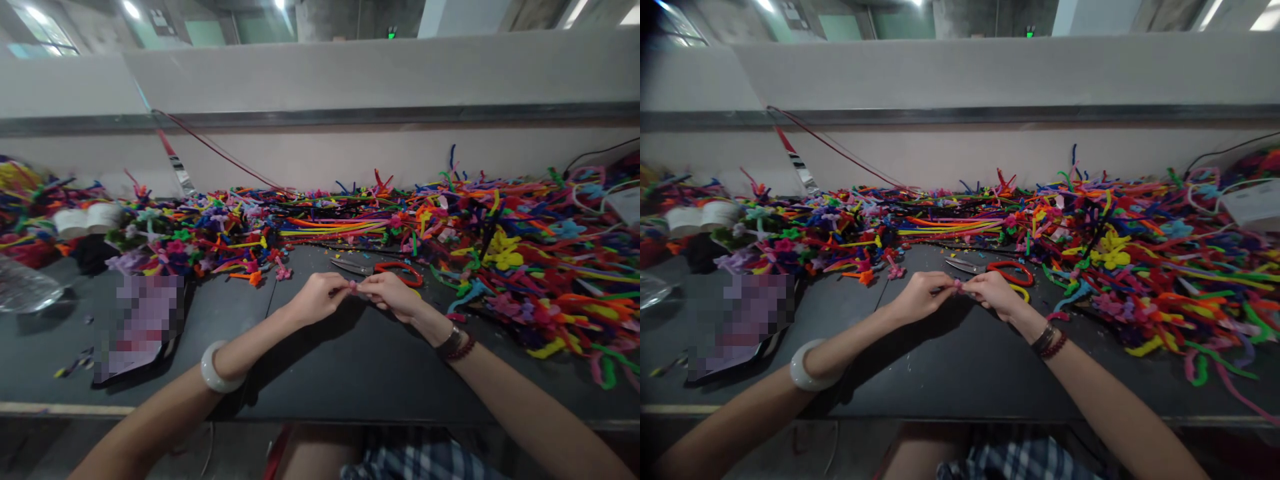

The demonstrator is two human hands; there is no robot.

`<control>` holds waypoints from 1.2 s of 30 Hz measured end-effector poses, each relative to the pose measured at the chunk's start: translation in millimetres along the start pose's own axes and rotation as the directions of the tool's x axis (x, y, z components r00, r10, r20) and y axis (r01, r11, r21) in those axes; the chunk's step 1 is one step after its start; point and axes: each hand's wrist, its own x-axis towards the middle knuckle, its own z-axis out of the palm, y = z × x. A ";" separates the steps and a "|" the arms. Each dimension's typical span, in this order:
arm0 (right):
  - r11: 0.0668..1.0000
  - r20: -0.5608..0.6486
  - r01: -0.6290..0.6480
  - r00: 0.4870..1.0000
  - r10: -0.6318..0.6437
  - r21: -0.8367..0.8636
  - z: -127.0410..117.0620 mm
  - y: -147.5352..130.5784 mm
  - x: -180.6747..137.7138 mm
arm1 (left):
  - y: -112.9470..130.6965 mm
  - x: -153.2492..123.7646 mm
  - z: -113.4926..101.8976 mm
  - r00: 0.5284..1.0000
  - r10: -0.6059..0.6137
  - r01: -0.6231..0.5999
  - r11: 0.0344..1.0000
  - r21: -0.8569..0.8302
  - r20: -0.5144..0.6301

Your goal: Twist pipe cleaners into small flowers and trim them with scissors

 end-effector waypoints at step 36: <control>0.897 0.008 0.441 0.897 -0.442 0.030 -7.0 -6.2 -3.5 | -6.7 4.3 -4.1 0.890 -0.318 0.443 0.423 -0.790 0.328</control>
